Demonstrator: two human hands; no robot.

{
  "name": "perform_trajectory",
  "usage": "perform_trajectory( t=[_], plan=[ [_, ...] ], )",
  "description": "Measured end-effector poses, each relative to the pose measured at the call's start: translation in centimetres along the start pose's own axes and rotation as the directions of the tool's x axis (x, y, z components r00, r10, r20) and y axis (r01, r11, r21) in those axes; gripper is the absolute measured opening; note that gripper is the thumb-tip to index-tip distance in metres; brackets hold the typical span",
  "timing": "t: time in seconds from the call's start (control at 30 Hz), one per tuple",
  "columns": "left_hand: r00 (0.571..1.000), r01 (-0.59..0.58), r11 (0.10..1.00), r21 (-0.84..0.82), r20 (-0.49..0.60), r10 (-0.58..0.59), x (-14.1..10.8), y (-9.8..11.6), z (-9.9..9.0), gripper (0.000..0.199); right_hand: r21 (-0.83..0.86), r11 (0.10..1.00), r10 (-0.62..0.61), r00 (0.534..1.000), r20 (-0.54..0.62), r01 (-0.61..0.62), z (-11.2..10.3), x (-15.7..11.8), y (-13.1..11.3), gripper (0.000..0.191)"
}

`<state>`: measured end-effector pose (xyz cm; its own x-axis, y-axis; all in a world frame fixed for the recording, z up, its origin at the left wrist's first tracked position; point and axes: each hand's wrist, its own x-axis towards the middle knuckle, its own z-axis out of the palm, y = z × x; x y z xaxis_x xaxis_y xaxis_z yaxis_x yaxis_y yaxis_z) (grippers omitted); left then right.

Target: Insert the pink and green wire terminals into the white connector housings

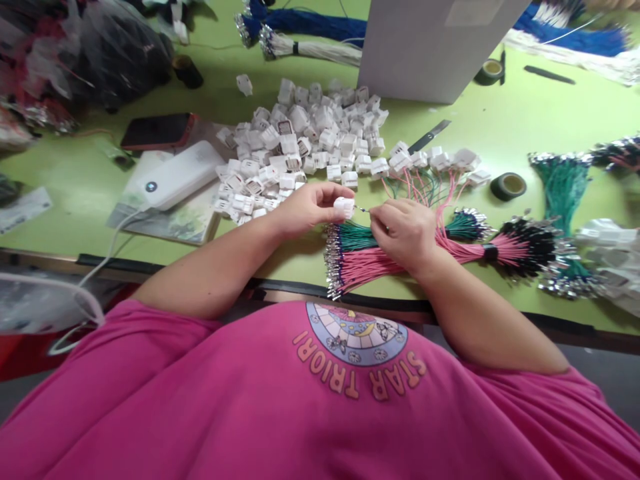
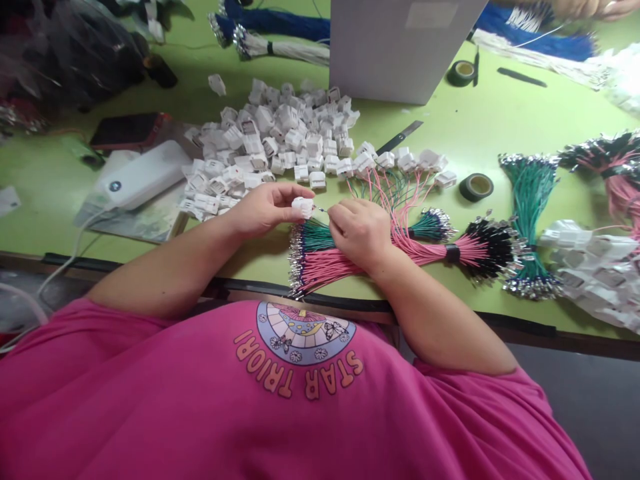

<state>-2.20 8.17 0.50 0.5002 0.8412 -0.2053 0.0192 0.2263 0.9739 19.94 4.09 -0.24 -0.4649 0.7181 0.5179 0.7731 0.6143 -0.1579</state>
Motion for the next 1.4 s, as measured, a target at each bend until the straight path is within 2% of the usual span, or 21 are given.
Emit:
perform_trajectory(
  t=[0.13,0.23,0.3,0.43,0.5,0.57,0.63,0.67,0.7,0.77,0.8,0.83,0.9,0.97,1.03,1.1,1.17,1.23,1.4],
  plan=[
    [1.000,0.015,1.000,0.010,0.019,-0.015,-0.1,0.0,0.2,0.040,-0.060,0.998,-0.032,0.999,0.001,0.032,0.0,0.1,-0.2,0.035],
    [0.998,0.013,1.000,0.028,0.062,-0.014,-0.1,-0.5,0.6,0.038,-0.042,0.997,-0.062,0.997,-0.051,0.060,0.5,-0.1,-0.6,0.033],
    [0.998,0.007,1.000,0.025,0.069,-0.009,-0.2,-0.8,0.9,0.038,-0.010,0.999,-0.040,0.997,-0.061,0.039,1.0,-0.3,-0.8,0.032],
    [0.998,-0.023,0.999,0.024,0.065,0.021,-0.2,-0.9,0.9,0.038,0.056,0.997,0.046,0.998,0.032,-0.048,1.2,-0.3,-0.6,0.030],
    [0.998,-0.049,0.997,0.064,0.032,0.047,-0.1,-0.6,0.7,0.036,0.078,0.994,0.072,0.995,0.068,-0.077,0.6,-0.1,-0.4,0.027],
    [0.996,-0.070,0.988,0.138,-0.038,0.076,-0.1,-0.3,0.5,0.035,0.084,0.992,0.090,0.995,0.050,-0.094,-0.4,0.3,-0.3,0.025],
    [0.991,-0.069,0.978,0.196,-0.103,0.090,0.0,0.0,0.3,0.034,0.119,0.992,0.038,0.995,0.095,-0.049,-1.4,0.7,-0.6,0.024],
    [0.989,-0.061,0.976,0.208,-0.116,0.087,0.0,0.0,0.2,0.034,0.159,0.987,-0.027,0.984,0.174,-0.001,-1.8,0.8,-0.8,0.023],
    [0.990,-0.055,0.976,0.209,-0.116,0.080,0.0,0.0,0.2,0.033,0.208,0.977,-0.103,0.955,0.279,0.044,-2.1,0.9,-1.1,0.022],
    [0.992,-0.054,0.978,0.201,-0.102,0.075,0.0,-0.1,0.2,0.033,0.292,0.952,-0.223,0.857,0.465,0.090,-2.3,0.8,-1.6,0.020],
    [0.992,-0.057,0.978,0.200,-0.095,0.077,0.0,-0.1,0.2,0.033,0.317,0.945,-0.245,0.822,0.515,0.083,-2.3,0.8,-1.8,0.020],
    [0.993,-0.061,0.978,0.198,-0.090,0.080,0.0,-0.1,0.3,0.034,0.340,0.939,-0.241,0.809,0.536,0.055,-2.3,0.7,-1.8,0.020],
    [0.994,-0.056,0.980,0.189,-0.086,0.074,-0.1,-0.1,0.3,0.035,0.427,0.903,-0.203,0.827,0.524,-0.049,-2.3,0.7,-1.6,0.020],
    [0.995,-0.038,0.986,0.163,-0.081,0.051,-0.2,0.0,0.4,0.035,0.522,0.830,-0.112,0.858,0.501,-0.197,-2.4,0.7,-1.1,0.018],
    [0.997,-0.018,0.993,0.115,-0.073,0.026,-0.4,0.1,0.5,0.034,0.541,0.758,0.072,0.871,0.486,-0.365,-2.5,0.9,-0.8,0.015],
    [0.998,0.008,0.999,0.048,-0.056,-0.005,-0.5,0.2,0.8,0.033,0.495,0.726,0.261,0.858,0.443,-0.477,-2.6,1.0,-0.7,0.016],
    [0.998,0.039,0.999,-0.020,-0.040,-0.040,-0.5,0.3,1.0,0.032,0.424,0.753,0.352,0.853,0.385,-0.503,-2.5,1.2,-0.8,0.019],
    [0.997,0.057,0.996,-0.063,-0.038,-0.060,-0.6,0.2,1.2,0.031,0.350,0.809,0.344,0.864,0.369,-0.471,-2.5,1.3,-1.0,0.021],
    [0.998,0.041,0.997,-0.063,-0.055,-0.044,-0.4,-0.2,1.1,0.032,0.268,0.863,0.271,0.839,0.471,-0.429,-2.7,1.4,-0.9,0.023]
  ],
)
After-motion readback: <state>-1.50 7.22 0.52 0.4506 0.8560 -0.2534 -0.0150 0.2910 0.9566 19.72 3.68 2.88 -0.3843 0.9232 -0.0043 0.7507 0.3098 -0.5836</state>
